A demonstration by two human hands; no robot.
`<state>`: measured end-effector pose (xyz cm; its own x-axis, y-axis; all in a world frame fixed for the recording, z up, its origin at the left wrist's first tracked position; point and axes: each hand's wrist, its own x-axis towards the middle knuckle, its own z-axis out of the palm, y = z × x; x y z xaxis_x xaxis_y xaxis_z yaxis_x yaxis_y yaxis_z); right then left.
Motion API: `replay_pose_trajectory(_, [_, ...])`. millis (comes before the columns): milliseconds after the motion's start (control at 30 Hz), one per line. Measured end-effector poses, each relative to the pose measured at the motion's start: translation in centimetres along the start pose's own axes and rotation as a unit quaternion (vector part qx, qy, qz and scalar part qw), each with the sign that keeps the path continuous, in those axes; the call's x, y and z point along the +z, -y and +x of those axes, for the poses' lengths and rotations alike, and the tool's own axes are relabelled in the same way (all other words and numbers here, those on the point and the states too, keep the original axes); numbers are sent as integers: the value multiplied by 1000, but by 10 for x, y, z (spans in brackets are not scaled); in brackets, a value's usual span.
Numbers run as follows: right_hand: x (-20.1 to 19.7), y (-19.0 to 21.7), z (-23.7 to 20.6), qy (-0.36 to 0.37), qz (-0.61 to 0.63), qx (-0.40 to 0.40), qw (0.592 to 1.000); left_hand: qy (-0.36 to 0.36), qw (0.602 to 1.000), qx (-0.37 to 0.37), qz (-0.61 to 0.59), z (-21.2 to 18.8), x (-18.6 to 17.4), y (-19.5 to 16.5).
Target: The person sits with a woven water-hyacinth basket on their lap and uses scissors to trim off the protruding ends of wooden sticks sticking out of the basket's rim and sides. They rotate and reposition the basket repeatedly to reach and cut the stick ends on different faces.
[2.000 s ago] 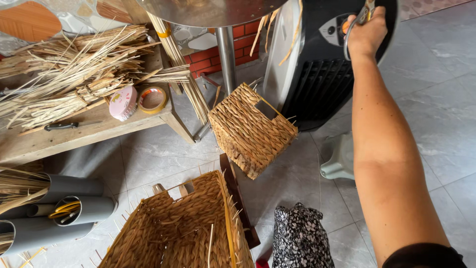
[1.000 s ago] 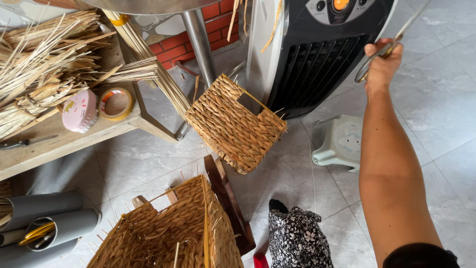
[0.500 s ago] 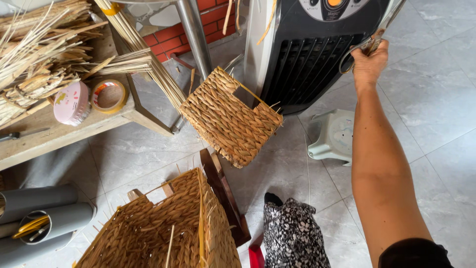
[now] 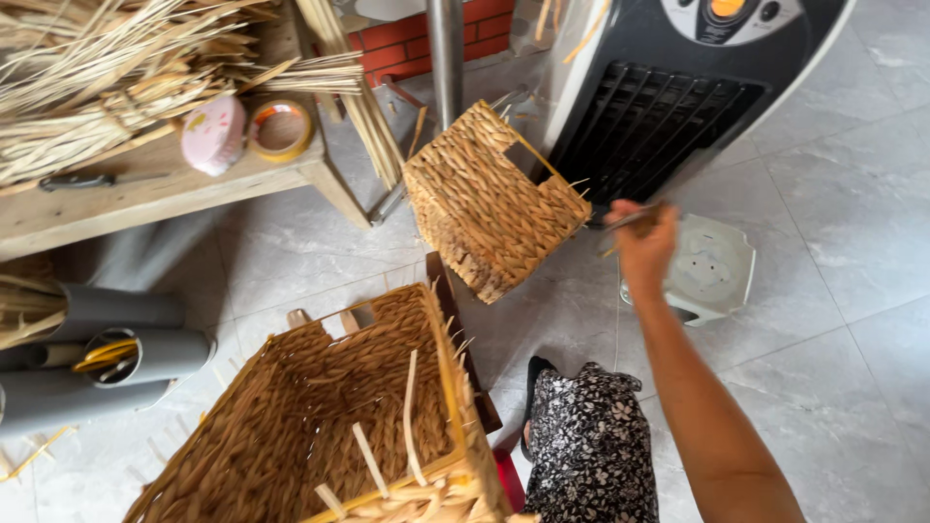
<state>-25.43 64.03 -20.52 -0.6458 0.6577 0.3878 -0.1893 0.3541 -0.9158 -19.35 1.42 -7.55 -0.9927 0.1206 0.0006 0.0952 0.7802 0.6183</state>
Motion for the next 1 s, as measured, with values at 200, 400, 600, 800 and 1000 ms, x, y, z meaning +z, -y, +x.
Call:
replay_pose_trajectory(200, [64, -4, 9, 80, -282, -3, 956, -3, 1000, 24, -5, -22, -12, 2])
replay_pose_trajectory(400, [79, 4, 46, 98, -260, 87, 957, 25, 998, 57, -4, -42, -14, -9])
replay_pose_trajectory(600, [109, 22, 43, 123, -6, 187, 975, 41, 997, 59, 2, -56, -18, -11])
replay_pose_trajectory(800, [133, 35, 59, 41, 203, 210, 956, 35, 986, 165, -13, -78, 6, 56])
replay_pose_trajectory(1000, [152, 34, 74, -16, 280, 233, 931, 331, 928, 128, 117, -59, 36, 168])
